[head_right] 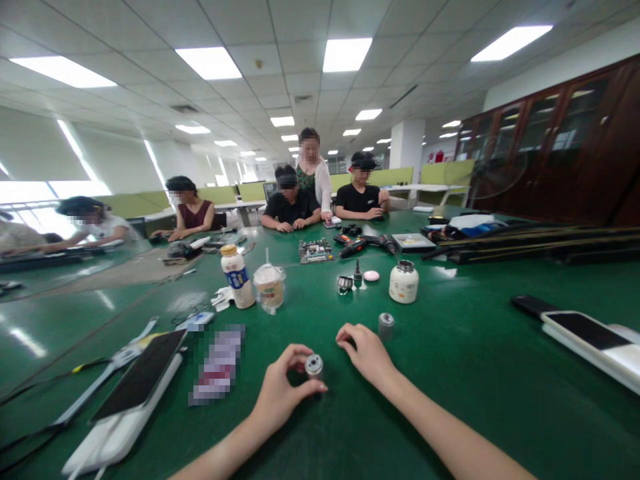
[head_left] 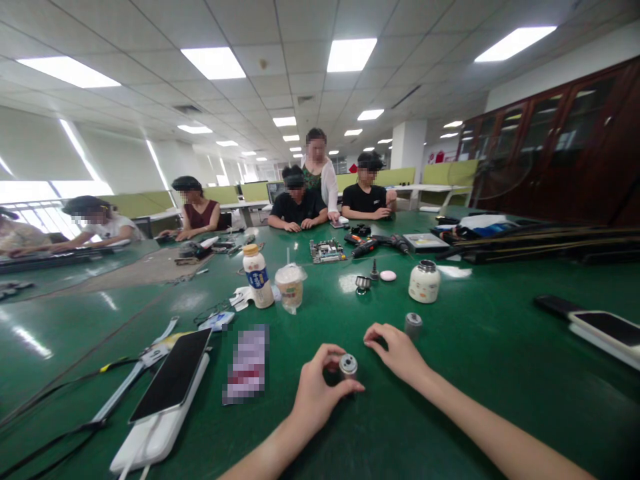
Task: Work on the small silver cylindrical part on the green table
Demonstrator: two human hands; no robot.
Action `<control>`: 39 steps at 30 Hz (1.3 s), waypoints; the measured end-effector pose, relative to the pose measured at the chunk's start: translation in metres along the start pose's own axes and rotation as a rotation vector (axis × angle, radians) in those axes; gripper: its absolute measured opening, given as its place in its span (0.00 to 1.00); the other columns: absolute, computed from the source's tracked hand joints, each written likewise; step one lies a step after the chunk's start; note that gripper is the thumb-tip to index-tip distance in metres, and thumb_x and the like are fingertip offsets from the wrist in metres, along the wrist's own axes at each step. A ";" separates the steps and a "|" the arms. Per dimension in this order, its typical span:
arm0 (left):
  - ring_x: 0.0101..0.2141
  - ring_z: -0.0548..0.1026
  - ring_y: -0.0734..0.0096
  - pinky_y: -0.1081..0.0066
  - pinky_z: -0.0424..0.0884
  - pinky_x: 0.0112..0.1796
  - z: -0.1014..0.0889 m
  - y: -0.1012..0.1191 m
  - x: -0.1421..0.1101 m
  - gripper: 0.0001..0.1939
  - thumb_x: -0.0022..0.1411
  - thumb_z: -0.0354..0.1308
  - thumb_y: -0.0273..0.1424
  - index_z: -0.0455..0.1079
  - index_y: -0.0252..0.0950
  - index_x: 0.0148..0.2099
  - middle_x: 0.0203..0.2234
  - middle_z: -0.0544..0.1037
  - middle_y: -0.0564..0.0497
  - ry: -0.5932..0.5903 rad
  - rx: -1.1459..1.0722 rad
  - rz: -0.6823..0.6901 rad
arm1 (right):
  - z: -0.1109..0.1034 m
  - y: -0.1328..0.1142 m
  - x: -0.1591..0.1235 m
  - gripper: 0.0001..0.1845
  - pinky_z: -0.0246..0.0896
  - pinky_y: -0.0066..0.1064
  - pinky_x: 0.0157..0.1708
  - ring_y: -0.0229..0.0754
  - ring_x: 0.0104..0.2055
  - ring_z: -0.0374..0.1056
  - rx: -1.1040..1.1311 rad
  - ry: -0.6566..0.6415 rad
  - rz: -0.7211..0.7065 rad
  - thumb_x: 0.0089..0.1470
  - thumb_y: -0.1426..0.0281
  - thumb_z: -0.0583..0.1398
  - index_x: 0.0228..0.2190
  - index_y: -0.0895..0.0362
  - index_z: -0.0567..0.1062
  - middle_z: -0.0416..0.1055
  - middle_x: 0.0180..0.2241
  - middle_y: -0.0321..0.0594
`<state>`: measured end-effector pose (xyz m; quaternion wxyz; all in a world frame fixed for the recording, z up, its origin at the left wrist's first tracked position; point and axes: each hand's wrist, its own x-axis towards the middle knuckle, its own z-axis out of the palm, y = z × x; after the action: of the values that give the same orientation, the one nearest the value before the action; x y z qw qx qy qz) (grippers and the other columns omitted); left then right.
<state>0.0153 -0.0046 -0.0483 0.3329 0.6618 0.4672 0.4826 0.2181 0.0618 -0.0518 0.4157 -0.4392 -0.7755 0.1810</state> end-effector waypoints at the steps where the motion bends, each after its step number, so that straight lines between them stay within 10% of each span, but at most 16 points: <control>1: 0.31 0.77 0.67 0.73 0.70 0.35 0.000 0.000 0.000 0.24 0.41 0.75 0.30 0.69 0.37 0.40 0.28 0.82 0.55 0.000 0.001 -0.003 | 0.001 0.005 -0.001 0.05 0.63 0.36 0.38 0.46 0.35 0.70 -0.004 -0.003 0.007 0.53 0.74 0.59 0.28 0.53 0.75 0.76 0.30 0.36; 9: 0.31 0.76 0.68 0.73 0.69 0.35 0.000 -0.003 -0.001 0.25 0.42 0.75 0.30 0.68 0.37 0.41 0.29 0.81 0.55 -0.011 0.003 0.000 | 0.000 0.011 0.000 0.04 0.65 0.37 0.39 0.46 0.35 0.72 0.042 0.006 0.041 0.52 0.72 0.61 0.28 0.54 0.77 0.78 0.30 0.37; 20: 0.31 0.77 0.67 0.74 0.69 0.34 0.000 -0.003 0.000 0.24 0.43 0.75 0.29 0.68 0.38 0.41 0.28 0.82 0.56 -0.014 0.005 0.014 | 0.002 -0.071 -0.008 0.05 0.64 0.30 0.39 0.41 0.35 0.74 0.258 -0.099 -0.044 0.54 0.74 0.62 0.28 0.54 0.77 0.78 0.30 0.34; 39: 0.31 0.78 0.67 0.73 0.69 0.35 0.000 0.002 -0.001 0.24 0.43 0.74 0.27 0.67 0.39 0.41 0.28 0.82 0.57 -0.011 -0.014 0.007 | -0.004 -0.072 -0.009 0.06 0.61 0.31 0.38 0.42 0.37 0.71 0.134 -0.093 -0.046 0.50 0.72 0.66 0.32 0.53 0.75 0.76 0.32 0.33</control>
<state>0.0157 -0.0060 -0.0463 0.3384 0.6637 0.4599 0.4832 0.1853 0.0150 -0.0077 0.4116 -0.3836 -0.7902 0.2430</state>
